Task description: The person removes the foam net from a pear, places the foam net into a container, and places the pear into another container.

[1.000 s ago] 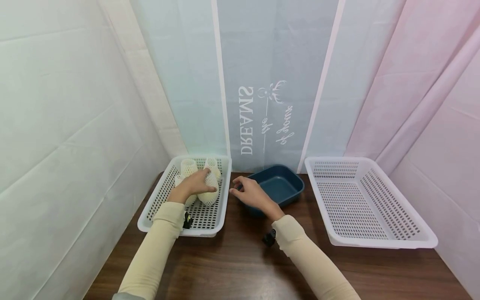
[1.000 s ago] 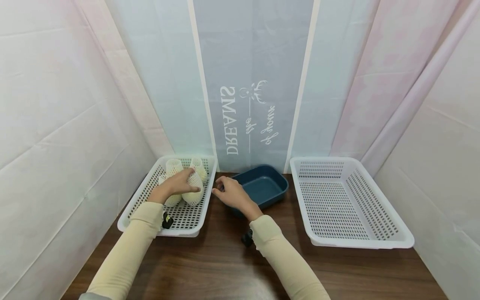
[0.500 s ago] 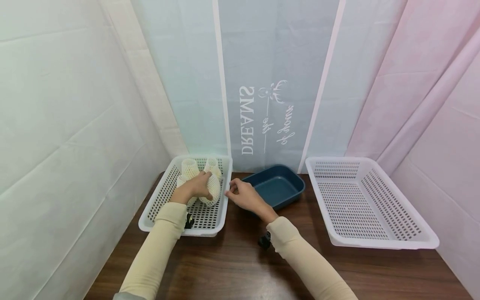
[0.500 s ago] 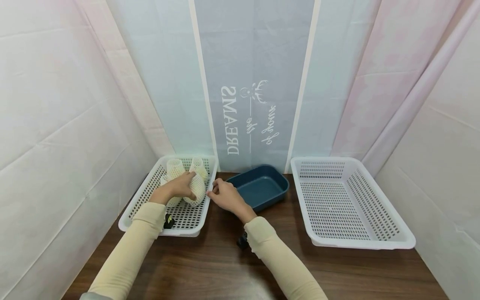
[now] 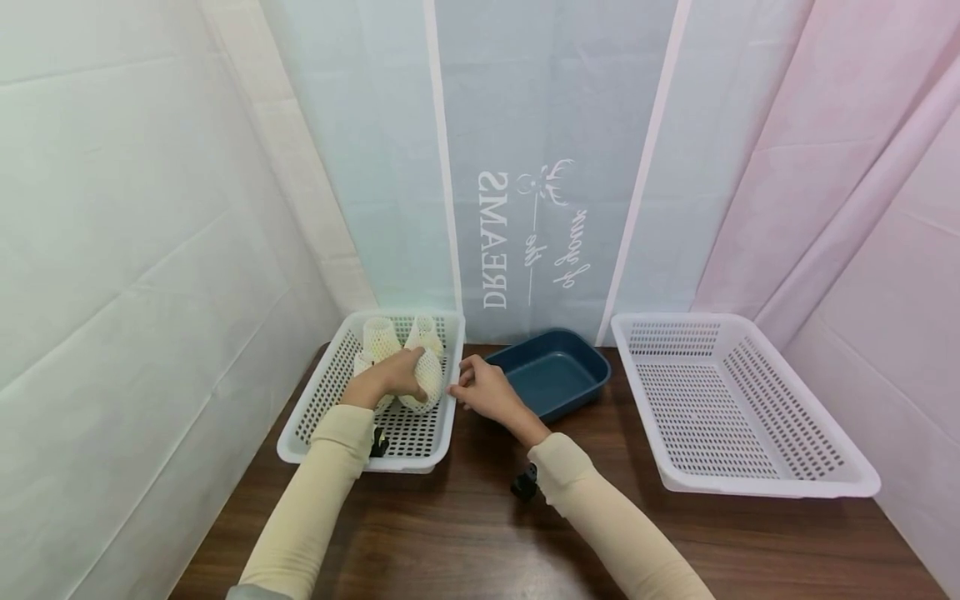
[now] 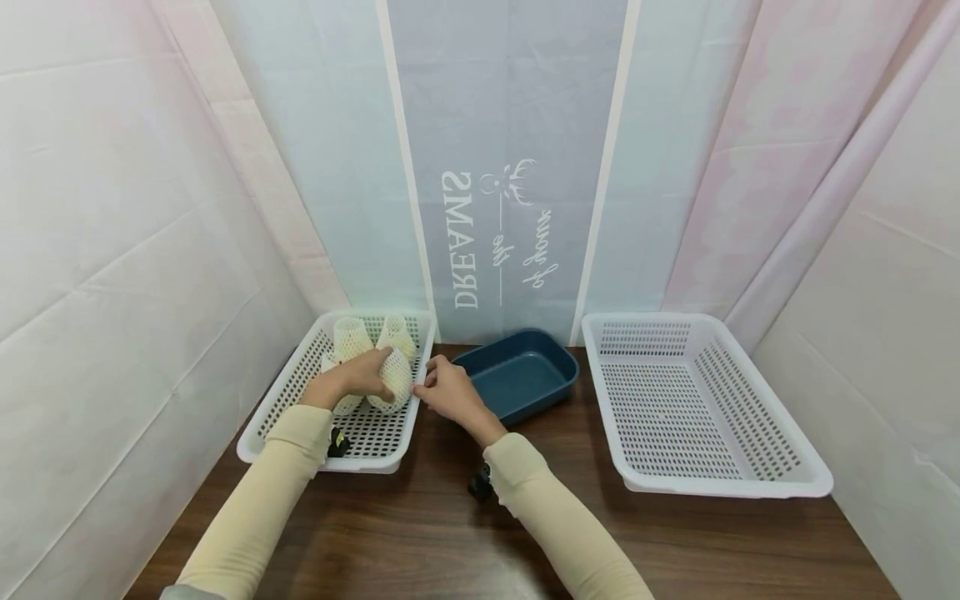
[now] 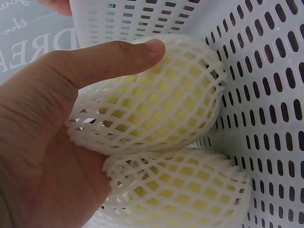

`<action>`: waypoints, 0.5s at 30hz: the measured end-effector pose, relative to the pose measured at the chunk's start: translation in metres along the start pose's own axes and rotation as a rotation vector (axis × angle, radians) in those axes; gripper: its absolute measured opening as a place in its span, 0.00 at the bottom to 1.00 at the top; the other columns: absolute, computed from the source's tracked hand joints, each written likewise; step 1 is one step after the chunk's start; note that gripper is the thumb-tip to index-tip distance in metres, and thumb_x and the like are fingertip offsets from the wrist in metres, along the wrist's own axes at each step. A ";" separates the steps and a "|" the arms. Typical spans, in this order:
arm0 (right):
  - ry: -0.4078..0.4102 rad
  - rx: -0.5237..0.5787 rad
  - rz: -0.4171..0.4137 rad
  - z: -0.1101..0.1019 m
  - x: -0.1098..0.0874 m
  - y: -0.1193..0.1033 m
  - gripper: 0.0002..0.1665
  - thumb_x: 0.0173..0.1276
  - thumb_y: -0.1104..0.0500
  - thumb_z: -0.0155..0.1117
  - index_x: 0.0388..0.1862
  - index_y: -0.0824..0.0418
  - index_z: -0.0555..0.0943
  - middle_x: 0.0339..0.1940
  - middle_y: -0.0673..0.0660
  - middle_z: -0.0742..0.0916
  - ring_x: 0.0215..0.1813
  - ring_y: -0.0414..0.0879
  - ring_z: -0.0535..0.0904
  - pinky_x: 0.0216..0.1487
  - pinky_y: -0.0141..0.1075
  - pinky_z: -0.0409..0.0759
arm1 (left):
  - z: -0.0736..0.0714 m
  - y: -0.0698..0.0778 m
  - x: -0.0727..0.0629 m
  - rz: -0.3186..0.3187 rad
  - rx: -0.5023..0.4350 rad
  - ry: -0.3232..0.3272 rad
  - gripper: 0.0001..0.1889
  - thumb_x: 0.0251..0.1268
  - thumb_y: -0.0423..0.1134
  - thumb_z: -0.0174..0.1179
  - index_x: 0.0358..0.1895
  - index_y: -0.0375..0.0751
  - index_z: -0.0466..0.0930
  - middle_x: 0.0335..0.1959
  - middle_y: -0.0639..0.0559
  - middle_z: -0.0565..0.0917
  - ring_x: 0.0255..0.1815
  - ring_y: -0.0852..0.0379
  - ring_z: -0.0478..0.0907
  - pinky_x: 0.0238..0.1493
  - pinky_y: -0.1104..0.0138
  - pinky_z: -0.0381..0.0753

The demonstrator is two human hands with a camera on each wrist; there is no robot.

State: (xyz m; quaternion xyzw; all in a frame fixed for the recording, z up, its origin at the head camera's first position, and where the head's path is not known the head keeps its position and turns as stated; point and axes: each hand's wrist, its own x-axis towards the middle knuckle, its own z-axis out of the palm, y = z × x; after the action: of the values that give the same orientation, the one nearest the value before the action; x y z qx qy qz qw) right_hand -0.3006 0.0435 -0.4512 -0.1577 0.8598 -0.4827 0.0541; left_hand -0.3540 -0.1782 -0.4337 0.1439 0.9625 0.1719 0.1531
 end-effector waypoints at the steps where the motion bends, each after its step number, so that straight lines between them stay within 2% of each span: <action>1: 0.002 0.015 0.003 0.000 0.000 -0.001 0.30 0.75 0.56 0.72 0.68 0.69 0.74 0.47 0.61 0.90 0.39 0.59 0.91 0.35 0.36 0.87 | 0.000 0.000 0.000 -0.003 -0.002 -0.005 0.56 0.57 0.42 0.79 0.85 0.34 0.53 0.82 0.29 0.63 0.83 0.33 0.62 0.82 0.44 0.62; 4: 0.004 0.048 0.012 0.001 0.000 -0.002 0.29 0.75 0.58 0.71 0.68 0.69 0.74 0.46 0.62 0.90 0.40 0.60 0.91 0.36 0.37 0.88 | 0.001 0.000 0.000 -0.007 -0.003 -0.016 0.57 0.57 0.42 0.79 0.85 0.35 0.53 0.82 0.29 0.62 0.83 0.33 0.62 0.82 0.43 0.62; 9: 0.013 0.091 0.032 0.004 0.001 0.000 0.31 0.75 0.59 0.71 0.70 0.71 0.72 0.46 0.63 0.90 0.36 0.56 0.91 0.37 0.38 0.89 | 0.002 -0.001 0.001 0.007 -0.001 -0.011 0.57 0.56 0.41 0.80 0.85 0.33 0.54 0.82 0.30 0.64 0.83 0.34 0.63 0.83 0.44 0.62; 15: 0.018 0.190 0.078 0.007 0.000 0.000 0.34 0.75 0.62 0.71 0.73 0.72 0.69 0.48 0.66 0.89 0.39 0.61 0.92 0.39 0.41 0.90 | 0.003 -0.002 0.002 -0.005 0.003 -0.007 0.56 0.57 0.42 0.80 0.85 0.34 0.54 0.82 0.33 0.66 0.83 0.35 0.64 0.82 0.44 0.63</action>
State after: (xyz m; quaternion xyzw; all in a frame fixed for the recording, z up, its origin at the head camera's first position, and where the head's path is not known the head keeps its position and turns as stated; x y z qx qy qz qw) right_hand -0.2988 0.0378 -0.4543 -0.1140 0.8161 -0.5609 0.0799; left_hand -0.3552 -0.1780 -0.4378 0.1425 0.9625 0.1696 0.1566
